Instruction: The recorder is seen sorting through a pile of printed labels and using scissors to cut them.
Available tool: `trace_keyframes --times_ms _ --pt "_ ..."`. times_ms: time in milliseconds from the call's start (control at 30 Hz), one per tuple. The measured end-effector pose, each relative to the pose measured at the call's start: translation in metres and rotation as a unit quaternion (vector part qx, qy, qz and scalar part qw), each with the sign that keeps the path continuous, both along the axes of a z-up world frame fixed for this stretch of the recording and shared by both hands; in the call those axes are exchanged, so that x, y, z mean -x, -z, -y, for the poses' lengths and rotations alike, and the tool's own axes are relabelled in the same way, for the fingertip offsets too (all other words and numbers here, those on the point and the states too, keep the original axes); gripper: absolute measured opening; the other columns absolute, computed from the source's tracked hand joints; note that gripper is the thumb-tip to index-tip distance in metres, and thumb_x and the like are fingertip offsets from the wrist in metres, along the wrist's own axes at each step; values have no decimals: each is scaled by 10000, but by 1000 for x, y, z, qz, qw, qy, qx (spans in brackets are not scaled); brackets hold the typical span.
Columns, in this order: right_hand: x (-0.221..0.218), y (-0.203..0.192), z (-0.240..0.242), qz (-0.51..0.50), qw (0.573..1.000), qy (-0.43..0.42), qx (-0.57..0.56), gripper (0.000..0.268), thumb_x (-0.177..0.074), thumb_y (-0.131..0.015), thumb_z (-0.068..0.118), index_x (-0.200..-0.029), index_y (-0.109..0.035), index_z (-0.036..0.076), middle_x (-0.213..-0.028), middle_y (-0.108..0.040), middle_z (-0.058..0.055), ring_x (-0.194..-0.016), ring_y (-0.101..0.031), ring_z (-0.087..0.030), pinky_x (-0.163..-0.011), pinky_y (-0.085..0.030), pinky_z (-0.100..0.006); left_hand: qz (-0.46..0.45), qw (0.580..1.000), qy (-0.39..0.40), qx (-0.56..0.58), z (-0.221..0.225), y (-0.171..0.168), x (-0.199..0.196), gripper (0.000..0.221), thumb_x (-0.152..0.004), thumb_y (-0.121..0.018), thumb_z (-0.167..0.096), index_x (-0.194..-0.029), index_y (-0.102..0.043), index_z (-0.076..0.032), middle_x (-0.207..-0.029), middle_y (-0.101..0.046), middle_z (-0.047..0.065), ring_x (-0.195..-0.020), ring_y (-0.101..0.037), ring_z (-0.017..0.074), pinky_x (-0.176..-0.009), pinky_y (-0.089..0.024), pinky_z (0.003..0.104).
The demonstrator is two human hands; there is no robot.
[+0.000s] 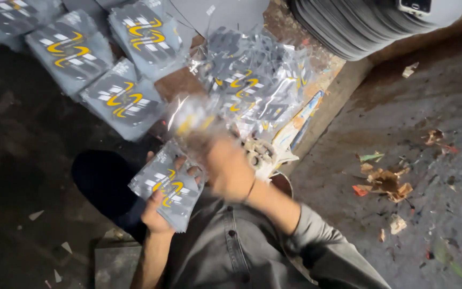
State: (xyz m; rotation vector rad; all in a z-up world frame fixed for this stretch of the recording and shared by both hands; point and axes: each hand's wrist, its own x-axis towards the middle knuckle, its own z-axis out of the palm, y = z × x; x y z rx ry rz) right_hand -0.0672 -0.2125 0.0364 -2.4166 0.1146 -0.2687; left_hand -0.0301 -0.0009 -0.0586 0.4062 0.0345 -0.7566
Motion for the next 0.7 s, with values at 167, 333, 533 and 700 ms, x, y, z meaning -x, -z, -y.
trace_keyframes --times_ms 167,333,533,700 --pt "33 -11 0 -16 961 -242 -130 309 -941 -695 281 -1149 -671 53 -1204 -663 -195 -1119 -661 -353 -883 -583 -425 -59 998 35 14 -2 -5 -11 888 -917 -654 -315 -1683 -258 -103 -1551 -438 315 -1353 -456 524 -1113 -361 661" --pt "6 49 124 33 997 45 59 488 -830 -721 73 -1304 -608 54 -1239 -653 -154 -1164 -604 -355 -959 -473 -453 -51 995 63 55 8 -43 -13 903 -881 -654 -263 -1681 -238 -211 -1492 -436 273 -1381 -433 516 -1180 -300 712" --pt "-10 101 169 -35 946 71 314 360 -828 -668 9 -1158 -698 148 -1188 -732 -12 -1444 -462 -355 -1116 -30 -785 -59 994 45 81 8 -48 -10 950 -870 -708 -270 -1673 -202 -230 -1449 -439 275 -1321 -433 547 -1156 -308 711" --pt "8 7 42 87 929 103 344 379 -769 -635 130 -1121 -768 173 -801 -643 -89 -1228 -635 -377 -1109 -21 -719 -25 994 32 105 11 -33 -10 933 -949 -701 -328 -1723 -191 -223 -1464 -457 247 -1320 -475 450 -1186 -357 647"
